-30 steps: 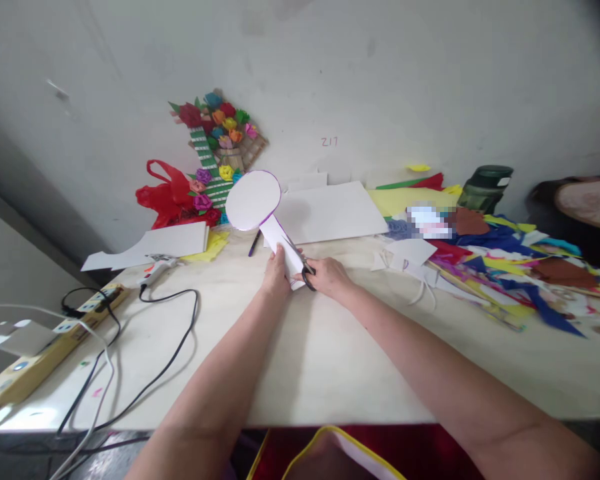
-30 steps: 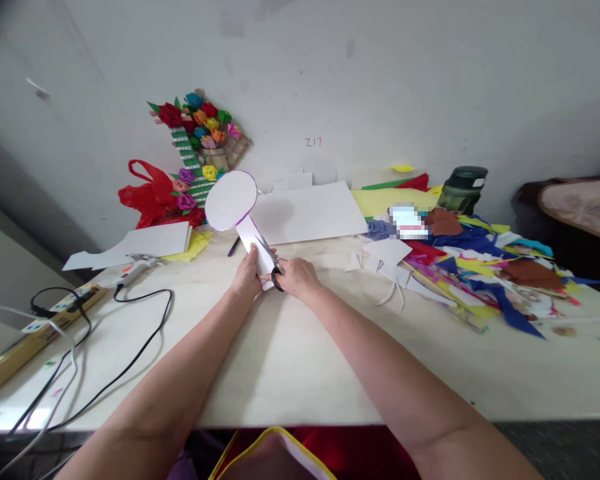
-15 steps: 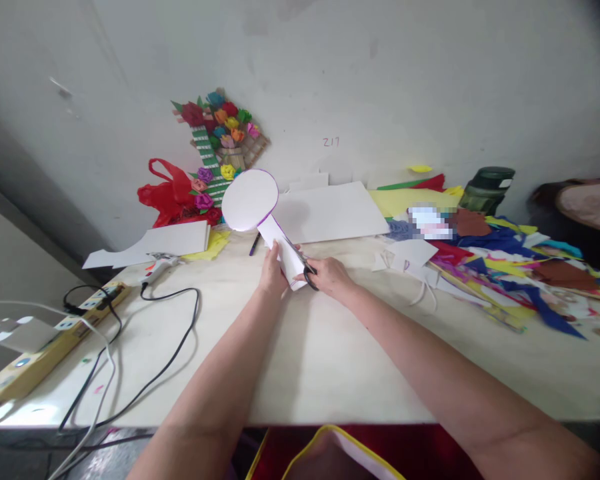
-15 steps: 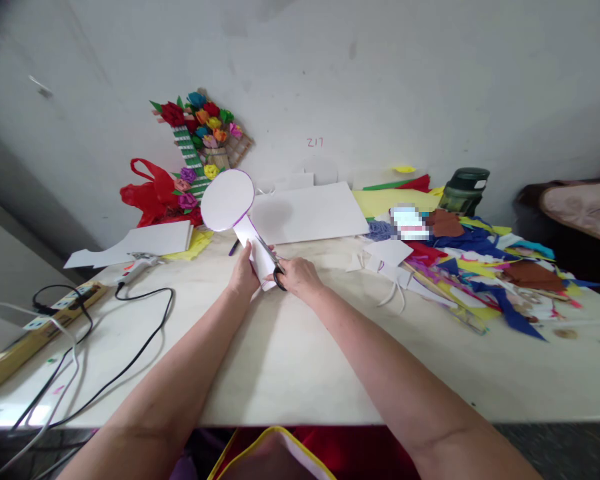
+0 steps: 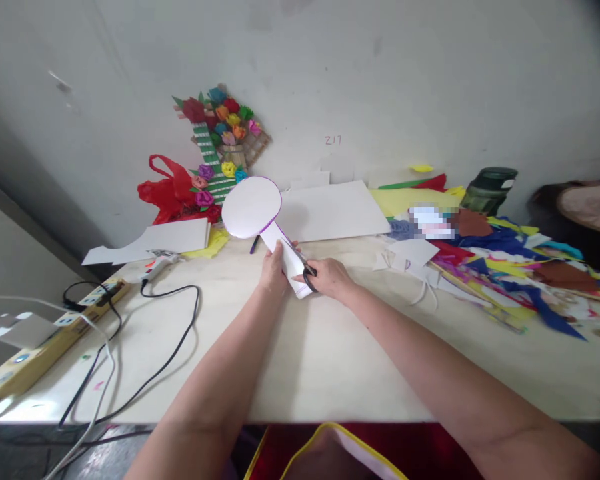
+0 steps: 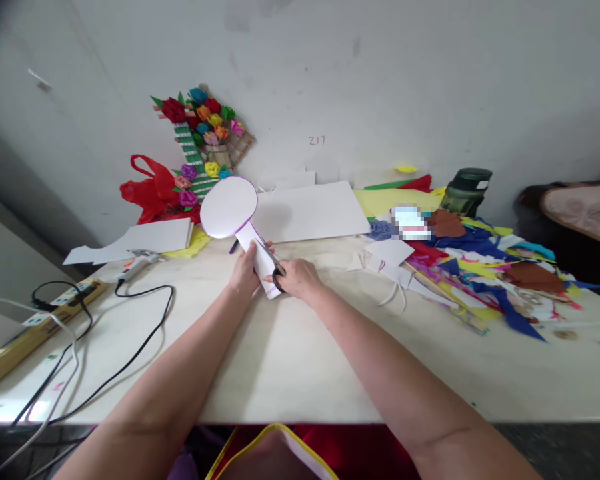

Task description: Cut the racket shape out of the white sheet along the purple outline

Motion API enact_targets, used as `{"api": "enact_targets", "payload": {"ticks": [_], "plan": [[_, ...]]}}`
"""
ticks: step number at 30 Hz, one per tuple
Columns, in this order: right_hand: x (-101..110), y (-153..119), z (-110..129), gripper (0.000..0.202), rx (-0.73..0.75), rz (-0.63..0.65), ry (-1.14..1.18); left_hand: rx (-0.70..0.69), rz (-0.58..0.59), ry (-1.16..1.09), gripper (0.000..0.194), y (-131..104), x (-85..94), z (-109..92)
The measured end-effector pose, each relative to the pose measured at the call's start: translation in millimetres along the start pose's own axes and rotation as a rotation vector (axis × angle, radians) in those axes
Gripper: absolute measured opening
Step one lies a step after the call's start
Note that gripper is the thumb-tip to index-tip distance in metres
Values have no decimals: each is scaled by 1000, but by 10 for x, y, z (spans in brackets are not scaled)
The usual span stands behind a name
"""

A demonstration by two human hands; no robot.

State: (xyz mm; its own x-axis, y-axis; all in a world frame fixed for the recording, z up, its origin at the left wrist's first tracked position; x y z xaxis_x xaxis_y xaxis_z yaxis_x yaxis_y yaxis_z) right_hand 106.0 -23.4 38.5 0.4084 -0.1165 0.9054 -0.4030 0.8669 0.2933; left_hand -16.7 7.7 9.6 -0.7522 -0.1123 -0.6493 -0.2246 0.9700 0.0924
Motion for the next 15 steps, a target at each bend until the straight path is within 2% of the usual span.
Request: {"api": "enact_targets", "payload": {"ticks": [15], "plan": [[41,-9,-24,45,-42,13,-70,-12,4,9,30,22,3,-14]]}}
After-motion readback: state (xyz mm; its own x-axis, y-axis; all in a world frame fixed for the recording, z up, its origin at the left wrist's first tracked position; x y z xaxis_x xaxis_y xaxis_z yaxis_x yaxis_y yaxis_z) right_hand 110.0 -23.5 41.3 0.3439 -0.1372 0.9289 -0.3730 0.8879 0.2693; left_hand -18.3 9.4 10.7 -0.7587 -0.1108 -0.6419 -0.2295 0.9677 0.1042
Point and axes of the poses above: each hand's wrist, its own y-axis towards the middle knuckle, its own x-axis out of the back of the hand, z = x × y, the point moved 7 cm from there along y, towards the middle knuckle, and after that the axes turned 2 degrees about y, right-handed, at the moved point
